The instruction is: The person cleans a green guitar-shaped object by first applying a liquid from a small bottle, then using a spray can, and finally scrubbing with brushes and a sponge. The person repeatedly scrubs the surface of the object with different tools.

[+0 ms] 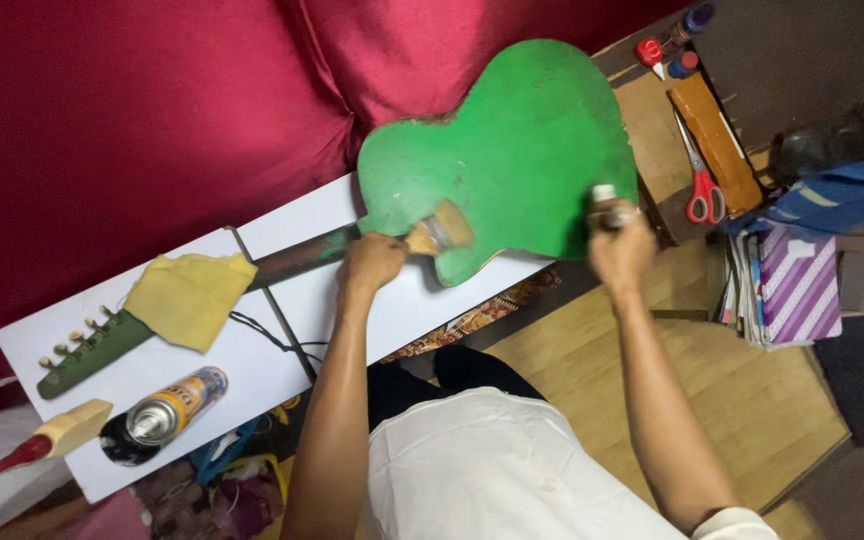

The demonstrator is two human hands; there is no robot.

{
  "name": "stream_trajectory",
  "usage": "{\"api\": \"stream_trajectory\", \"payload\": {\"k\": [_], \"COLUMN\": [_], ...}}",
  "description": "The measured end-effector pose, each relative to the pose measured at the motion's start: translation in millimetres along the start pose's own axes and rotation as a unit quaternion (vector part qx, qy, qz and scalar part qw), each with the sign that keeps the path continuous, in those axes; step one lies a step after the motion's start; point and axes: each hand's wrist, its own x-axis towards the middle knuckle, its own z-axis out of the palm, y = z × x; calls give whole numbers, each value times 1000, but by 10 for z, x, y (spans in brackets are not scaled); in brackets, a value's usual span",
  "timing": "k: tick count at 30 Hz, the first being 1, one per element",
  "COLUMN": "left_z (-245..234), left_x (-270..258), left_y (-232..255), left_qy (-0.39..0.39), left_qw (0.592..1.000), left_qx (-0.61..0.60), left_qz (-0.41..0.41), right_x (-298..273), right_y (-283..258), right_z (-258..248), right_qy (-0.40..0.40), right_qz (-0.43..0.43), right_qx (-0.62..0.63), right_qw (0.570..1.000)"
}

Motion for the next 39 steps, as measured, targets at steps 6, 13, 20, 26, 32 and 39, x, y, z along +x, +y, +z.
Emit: {"api": "stream_trajectory", "payload": {"k": [6,13,20,26,32,39], "left_z": [300,421,624,534,937,552], "left_x": [140,41,-72,7,511,471], "left_y": [13,154,260,183,433,717], "left_qy": [77,123,53,197,208,220], "left_qw": [994,984,994,965,969,963], "left_qx": [-68,-107,-87,-119,-107,-94], "left_qz": [-32,-68,-49,-127,84,-124], "right_x": [121,458,309,1237,1076,1969], "right_y": [181,587,230,789,303,631], "right_z": [296,154,54,108,366,534], "right_qy": [-97,74,-239,-41,-187,-123], "right_qz": [26,-33,-132,-66,-208,-75], "right_qx": [218,253,224,95,129,165], "right_qw": [971,964,936,992,951,976]}}
